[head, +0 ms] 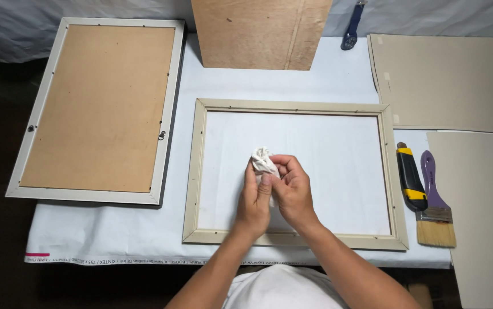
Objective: Cleaning a picture frame with a cloth and brush and placing the backing board.
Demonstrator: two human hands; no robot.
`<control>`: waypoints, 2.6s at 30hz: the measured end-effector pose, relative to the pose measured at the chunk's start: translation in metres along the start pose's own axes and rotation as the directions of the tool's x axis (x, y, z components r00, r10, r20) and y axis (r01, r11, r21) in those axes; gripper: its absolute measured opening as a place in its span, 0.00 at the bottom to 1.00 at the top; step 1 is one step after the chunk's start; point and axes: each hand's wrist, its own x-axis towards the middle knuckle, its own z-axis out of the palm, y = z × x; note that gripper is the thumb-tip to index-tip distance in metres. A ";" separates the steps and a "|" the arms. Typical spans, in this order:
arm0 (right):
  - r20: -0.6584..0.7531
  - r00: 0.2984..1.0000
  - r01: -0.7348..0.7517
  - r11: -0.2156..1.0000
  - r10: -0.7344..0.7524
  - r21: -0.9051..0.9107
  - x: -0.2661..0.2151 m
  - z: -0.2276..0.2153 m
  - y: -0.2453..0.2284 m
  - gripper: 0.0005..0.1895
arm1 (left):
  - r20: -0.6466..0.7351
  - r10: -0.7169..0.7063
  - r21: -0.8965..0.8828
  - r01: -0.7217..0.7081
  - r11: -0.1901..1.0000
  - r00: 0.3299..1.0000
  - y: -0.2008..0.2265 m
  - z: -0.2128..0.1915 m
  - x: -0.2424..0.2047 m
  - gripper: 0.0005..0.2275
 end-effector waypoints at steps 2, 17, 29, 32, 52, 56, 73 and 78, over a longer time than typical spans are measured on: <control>-0.004 0.994 -0.104 0.962 0.108 0.254 0.003 -0.007 0.014 0.17 | -0.002 -0.017 -0.151 0.017 0.988 1.000 -0.005 0.004 0.003 0.28; -0.121 0.982 -0.178 0.910 0.143 -0.373 0.021 -0.026 0.043 0.21 | -0.050 -0.192 -0.314 0.167 0.935 0.980 -0.024 -0.009 0.021 0.24; -0.337 0.899 -0.307 0.145 -0.281 -0.941 0.116 -0.252 -0.004 0.30 | -0.234 0.098 0.814 0.140 0.564 0.967 -0.071 -0.073 0.154 0.20; -0.349 0.920 -0.333 0.113 -0.180 -0.936 0.125 -0.265 -0.002 0.30 | -0.186 0.062 0.906 0.147 0.396 0.981 -0.083 -0.073 0.166 0.19; -0.384 0.922 -0.320 0.480 -0.040 -0.817 0.138 -0.313 -0.017 0.24 | 0.311 0.284 0.794 -0.412 0.448 0.907 -0.110 0.184 0.165 0.19; -0.416 0.909 -0.346 0.526 -0.017 -0.777 0.145 -0.321 -0.011 0.24 | 0.427 0.226 0.756 -0.483 0.441 0.875 -0.101 0.230 0.174 0.17; -0.447 0.895 -0.393 0.491 0.009 -0.777 0.154 -0.318 -0.004 0.22 | 0.807 0.221 0.449 -0.811 0.375 0.548 -0.111 0.222 0.110 0.08; -0.437 0.899 -0.417 0.237 -0.034 -0.877 0.129 -0.270 -0.037 0.23 | 0.901 0.311 0.173 -0.907 0.384 0.304 -0.093 0.205 0.040 0.07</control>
